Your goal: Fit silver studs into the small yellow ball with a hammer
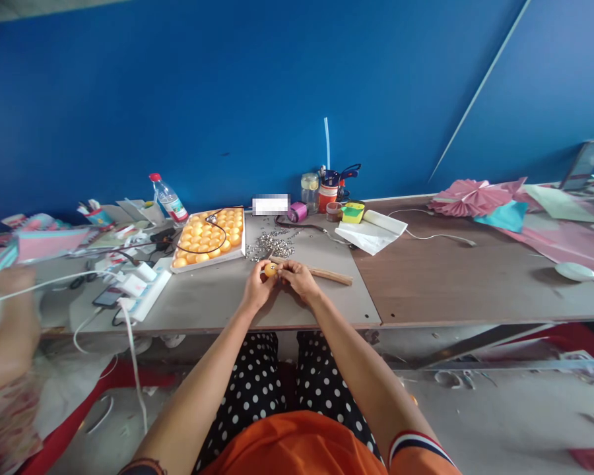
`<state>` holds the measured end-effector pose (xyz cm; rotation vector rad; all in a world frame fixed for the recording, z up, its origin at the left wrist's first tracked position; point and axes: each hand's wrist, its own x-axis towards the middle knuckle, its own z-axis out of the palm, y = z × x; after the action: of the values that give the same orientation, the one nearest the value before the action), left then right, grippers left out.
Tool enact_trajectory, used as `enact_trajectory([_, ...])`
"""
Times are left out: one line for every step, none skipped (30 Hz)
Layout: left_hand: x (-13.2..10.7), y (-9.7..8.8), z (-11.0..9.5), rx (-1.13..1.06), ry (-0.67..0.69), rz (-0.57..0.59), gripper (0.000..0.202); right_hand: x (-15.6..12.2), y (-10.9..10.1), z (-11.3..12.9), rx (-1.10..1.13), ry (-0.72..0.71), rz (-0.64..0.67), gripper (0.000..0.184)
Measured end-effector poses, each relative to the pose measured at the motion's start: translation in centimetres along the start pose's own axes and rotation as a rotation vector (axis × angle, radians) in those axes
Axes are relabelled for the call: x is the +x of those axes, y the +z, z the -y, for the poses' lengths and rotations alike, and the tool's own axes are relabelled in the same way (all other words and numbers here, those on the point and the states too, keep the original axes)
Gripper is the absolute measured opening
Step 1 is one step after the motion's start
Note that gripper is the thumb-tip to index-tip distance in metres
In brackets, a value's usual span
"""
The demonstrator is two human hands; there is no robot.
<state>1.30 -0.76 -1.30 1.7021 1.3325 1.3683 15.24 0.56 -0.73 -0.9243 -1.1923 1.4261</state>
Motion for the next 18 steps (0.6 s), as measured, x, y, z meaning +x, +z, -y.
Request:
enact_trajectory([0.0,0.01,0.0,-0.006,-0.001,0.001,0.036,0.0,0.0,0.0,-0.001,0.003,0.0,0.021])
enact_trajectory([0.01,0.01,0.0,-0.009,-0.004,0.004,0.036,0.0,0.0,0.0,-0.001,0.006,-0.001,0.021])
enact_trajectory([0.01,0.02,0.0,-0.006,-0.009,0.005,0.036,0.0,0.01,0.02,-0.003,0.01,-0.003,0.021])
enact_trajectory([0.02,0.02,-0.01,0.0,-0.014,0.006,0.036,-0.01,0.01,0.03,-0.004,0.012,-0.007,0.021])
enact_trajectory([0.02,0.03,-0.01,0.005,-0.017,0.006,0.036,-0.02,0.02,0.05,-0.005,0.012,-0.01,0.021])
enact_trajectory([0.02,0.03,-0.01,0.005,-0.017,0.004,0.036,-0.03,0.02,0.05,-0.007,0.012,-0.014,0.021])
enact_trajectory([0.02,0.03,-0.01,0.002,-0.016,0.0,0.036,-0.03,0.02,0.05,-0.012,0.012,-0.014,0.021])
enact_trajectory([0.01,0.03,-0.01,-0.005,-0.013,-0.002,0.036,-0.02,0.01,0.03,-0.016,0.011,-0.014,0.021])
enact_trajectory([0.01,0.03,-0.02,-0.012,-0.01,-0.004,0.036,-0.01,0.0,0.01,-0.02,0.009,-0.014,0.021])
enact_trajectory([0.01,0.02,-0.03,-0.015,-0.008,-0.005,0.036,0.01,-0.01,-0.01,-0.022,0.008,-0.015,0.022])
enact_trajectory([0.01,0.02,-0.04,-0.012,-0.006,-0.005,0.036,0.02,-0.01,-0.03,-0.022,0.01,-0.014,0.022])
enact_trajectory([0.0,0.02,-0.06,-0.006,-0.005,-0.004,0.037,0.03,-0.01,-0.04,-0.02,0.014,-0.011,0.022])
enact_trajectory([0.0,0.02,-0.08,0.003,-0.005,-0.003,0.036,0.04,0.0,-0.03,-0.017,0.017,-0.009,0.022])
enact_trajectory([0.0,0.02,-0.1,0.01,-0.006,-0.001,0.036,0.04,0.01,-0.02,-0.014,0.019,-0.007,0.022])
enact_trajectory([-0.01,0.02,-0.12,0.017,-0.007,0.0,0.036,0.03,0.04,0.01,-0.014,0.02,-0.005,0.021])
enact_trajectory([-0.01,0.01,-0.14,0.024,-0.008,0.002,0.037,0.0,0.06,0.04,-0.015,0.017,-0.004,0.021])
enact_trajectory([-0.02,0.0,-0.16,0.03,-0.008,0.003,0.037,-0.03,0.08,0.08,-0.019,0.011,-0.004,0.021])
enact_trajectory([-0.03,-0.01,-0.18,0.037,-0.007,0.002,0.037,-0.06,0.1,0.13,-0.026,0.005,-0.005,0.02])
